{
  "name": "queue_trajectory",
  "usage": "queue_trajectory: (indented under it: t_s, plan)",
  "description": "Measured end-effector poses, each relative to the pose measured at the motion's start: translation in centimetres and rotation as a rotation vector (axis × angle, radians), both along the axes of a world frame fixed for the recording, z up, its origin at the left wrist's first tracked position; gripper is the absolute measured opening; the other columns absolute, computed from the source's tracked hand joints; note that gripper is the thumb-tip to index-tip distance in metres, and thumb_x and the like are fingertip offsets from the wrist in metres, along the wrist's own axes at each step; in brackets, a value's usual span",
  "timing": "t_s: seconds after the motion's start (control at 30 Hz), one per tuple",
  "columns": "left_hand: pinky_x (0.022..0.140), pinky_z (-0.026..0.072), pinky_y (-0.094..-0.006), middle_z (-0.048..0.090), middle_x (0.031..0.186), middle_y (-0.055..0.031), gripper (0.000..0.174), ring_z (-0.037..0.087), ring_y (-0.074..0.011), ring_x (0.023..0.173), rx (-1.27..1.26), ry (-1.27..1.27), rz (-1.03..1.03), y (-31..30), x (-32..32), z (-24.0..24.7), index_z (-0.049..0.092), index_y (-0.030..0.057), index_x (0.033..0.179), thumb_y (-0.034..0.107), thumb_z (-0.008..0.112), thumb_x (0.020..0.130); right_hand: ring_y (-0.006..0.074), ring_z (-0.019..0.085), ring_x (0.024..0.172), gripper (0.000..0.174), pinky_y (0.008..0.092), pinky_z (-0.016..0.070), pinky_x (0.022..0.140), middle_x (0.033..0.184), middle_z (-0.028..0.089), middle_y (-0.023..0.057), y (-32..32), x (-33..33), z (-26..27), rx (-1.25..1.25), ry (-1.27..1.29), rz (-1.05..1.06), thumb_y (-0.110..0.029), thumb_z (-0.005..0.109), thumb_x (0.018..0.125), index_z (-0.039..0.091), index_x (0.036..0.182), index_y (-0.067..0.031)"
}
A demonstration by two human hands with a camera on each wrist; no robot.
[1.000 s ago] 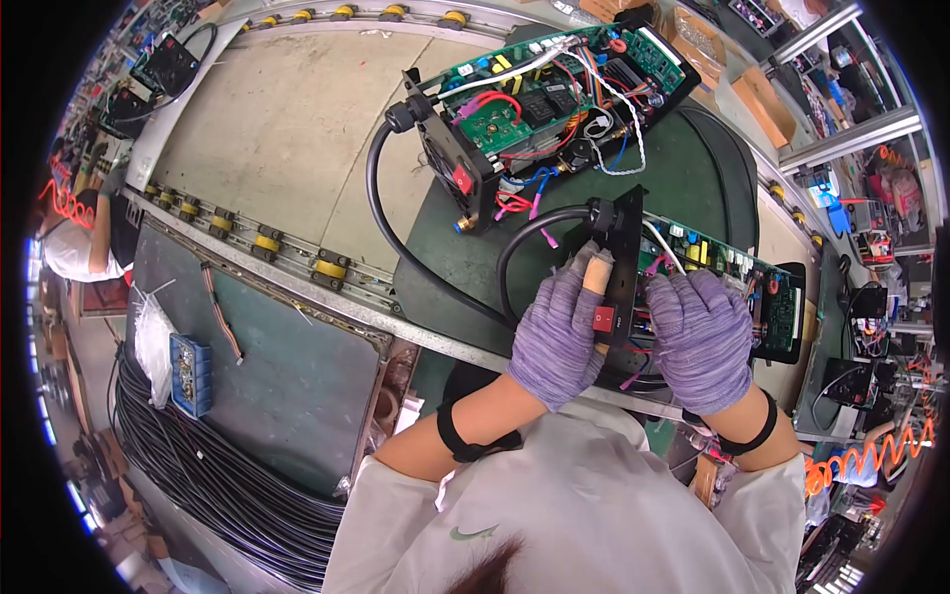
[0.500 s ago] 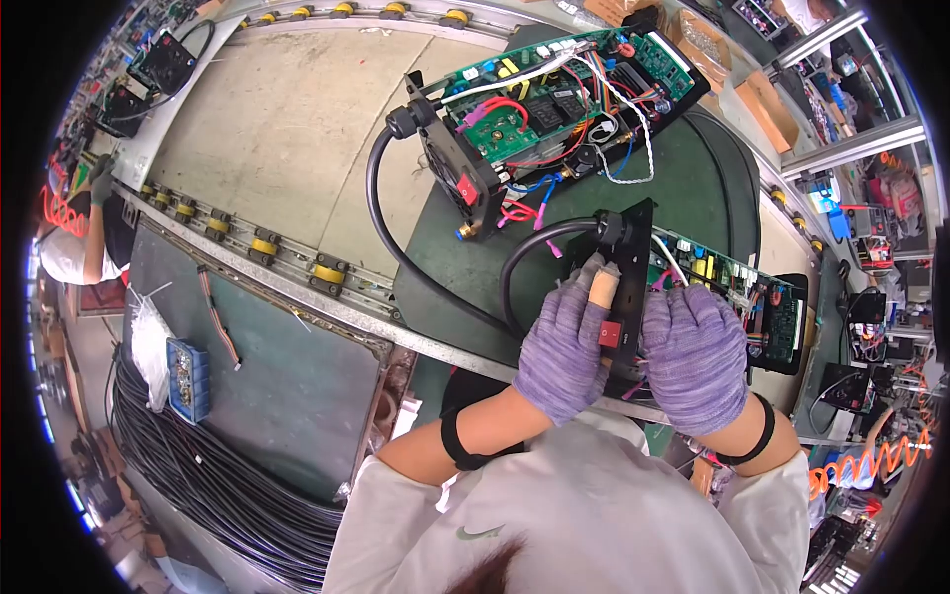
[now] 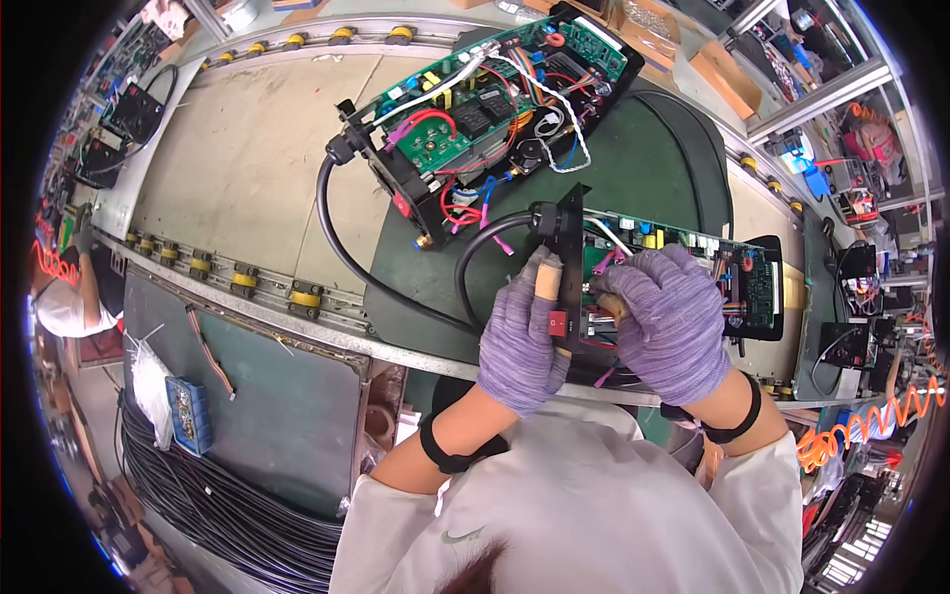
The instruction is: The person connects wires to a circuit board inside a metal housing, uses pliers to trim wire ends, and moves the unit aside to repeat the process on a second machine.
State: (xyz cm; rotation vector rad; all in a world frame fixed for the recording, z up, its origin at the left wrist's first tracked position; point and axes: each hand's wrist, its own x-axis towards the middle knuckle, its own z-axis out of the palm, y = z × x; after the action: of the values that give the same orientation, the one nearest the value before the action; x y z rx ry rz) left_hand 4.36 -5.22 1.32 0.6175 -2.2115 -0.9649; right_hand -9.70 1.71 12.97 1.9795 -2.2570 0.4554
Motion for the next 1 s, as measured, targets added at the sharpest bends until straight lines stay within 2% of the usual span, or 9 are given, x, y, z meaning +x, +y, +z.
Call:
queue_trajectory:
  t_s: [0.3,0.4,0.5,0.53,0.63,0.67,0.8,0.9,1.0]
  plan:
    - [0.099,0.0434,-0.0467,0.034,0.145,-0.0266,0.09,0.051,-0.042,0.112,0.001,0.016,-0.024,-0.5,0.1,-0.1,0.029,0.0005,0.147,0.013,0.074,0.07,0.0242,0.06,0.082,0.022,0.0381,0.0462,0.075,0.085,0.064,0.0027,1.5,-0.3,-0.5,-0.174,-0.085,0.126,-0.017,0.073,0.068,0.065,0.088,-0.0155]
    - [0.102,0.0402,-0.0474,0.035,0.143,-0.0283,0.079,0.046,-0.0419,0.122,0.136,0.277,-0.088,-1.3,1.4,3.3,0.041,0.0045,0.141,0.023,0.077,0.074,0.02,0.06,0.085,0.019,0.0398,0.0415,0.08,0.089,0.065,-0.0013,2.3,0.1,-1.5,-0.216,-0.072,0.107,-0.022,0.071,0.07,0.065,0.087,-0.0192]
    - [0.105,0.0355,-0.0506,0.036,0.141,-0.0278,0.063,0.038,-0.0423,0.13,-0.056,0.464,-0.116,-1.1,2.7,1.8,0.054,0.0085,0.13,0.033,0.077,0.077,0.0168,0.06,0.088,0.018,0.0396,0.0395,0.081,0.095,0.066,-0.0036,4.4,-0.6,-4.2,-0.22,-0.009,0.122,-0.025,0.071,0.07,0.067,0.087,-0.0204]
    - [0.103,0.0337,-0.0541,0.037,0.141,-0.0244,0.053,0.035,-0.0438,0.131,-0.072,0.471,-0.06,-1.0,2.4,2.2,0.061,0.0149,0.12,0.043,0.076,0.077,0.0141,0.059,0.091,0.019,0.0385,0.0395,0.079,0.101,0.067,-0.005,3.8,-0.6,-2.6,-0.132,0.022,0.226,-0.025,0.07,0.071,0.069,0.089,-0.0243]
    - [0.102,0.0332,-0.0544,0.037,0.142,-0.0228,0.05,0.035,-0.0442,0.129,-0.34,0.236,0.042,-1.9,3.0,5.1,0.063,0.0199,0.117,0.046,0.077,0.076,0.0137,0.058,0.089,0.023,0.0378,0.0399,0.077,0.106,0.066,-0.0058,4.1,-1.2,-4.8,-0.346,0.003,0.359,-0.027,0.071,0.069,0.069,0.091,-0.0292]
    - [0.101,0.033,-0.0539,0.037,0.143,-0.0217,0.04,0.036,-0.0447,0.128,-0.328,0.227,0.065,-1.8,2.7,5.7,0.069,0.0226,0.107,0.045,0.077,0.075,0.0143,0.056,0.088,0.023,0.0354,0.0407,0.075,0.105,0.064,-0.0073,4.1,-1.5,-5.3,-0.307,-0.038,0.375,-0.028,0.071,0.066,0.068,0.088,-0.033]
    - [0.103,0.0297,-0.0523,0.041,0.142,-0.02,0.028,0.031,-0.043,0.132,-0.438,0.248,0.059,-1.0,2.0,6.3,0.072,0.0193,0.09,0.042,0.076,0.075,0.0135,0.055,0.086,0.025,0.0307,0.042,0.074,0.097,0.061,-0.0083,4.2,-1.5,-5.2,-0.344,-0.068,0.368,-0.027,0.072,0.064,0.067,0.087,-0.0358]
    - [0.104,0.0276,-0.0506,0.045,0.141,-0.0154,0.024,0.027,-0.0401,0.134,-0.441,0.053,0.013,-0.4,1.7,7.0,0.072,0.016,0.084,0.039,0.075,0.075,0.0133,0.055,0.085,0.025,0.0307,0.0421,0.074,0.096,0.061,-0.0079,4.0,-1.9,-5.1,-0.369,0.005,0.412,-0.027,0.073,0.064,0.066,0.086,-0.0357]
    - [0.104,0.0266,-0.049,0.049,0.138,-0.0112,0.023,0.026,-0.0373,0.134,-0.405,-0.032,-0.007,-0.1,1.4,7.2,0.071,0.0128,0.082,0.035,0.074,0.076,0.0154,0.058,0.087,0.025,0.0329,0.0417,0.075,0.094,0.061,-0.0072,3.9,-1.8,-4.9,-0.429,-0.148,0.265,-0.028,0.074,0.065,0.066,0.088,-0.0289]
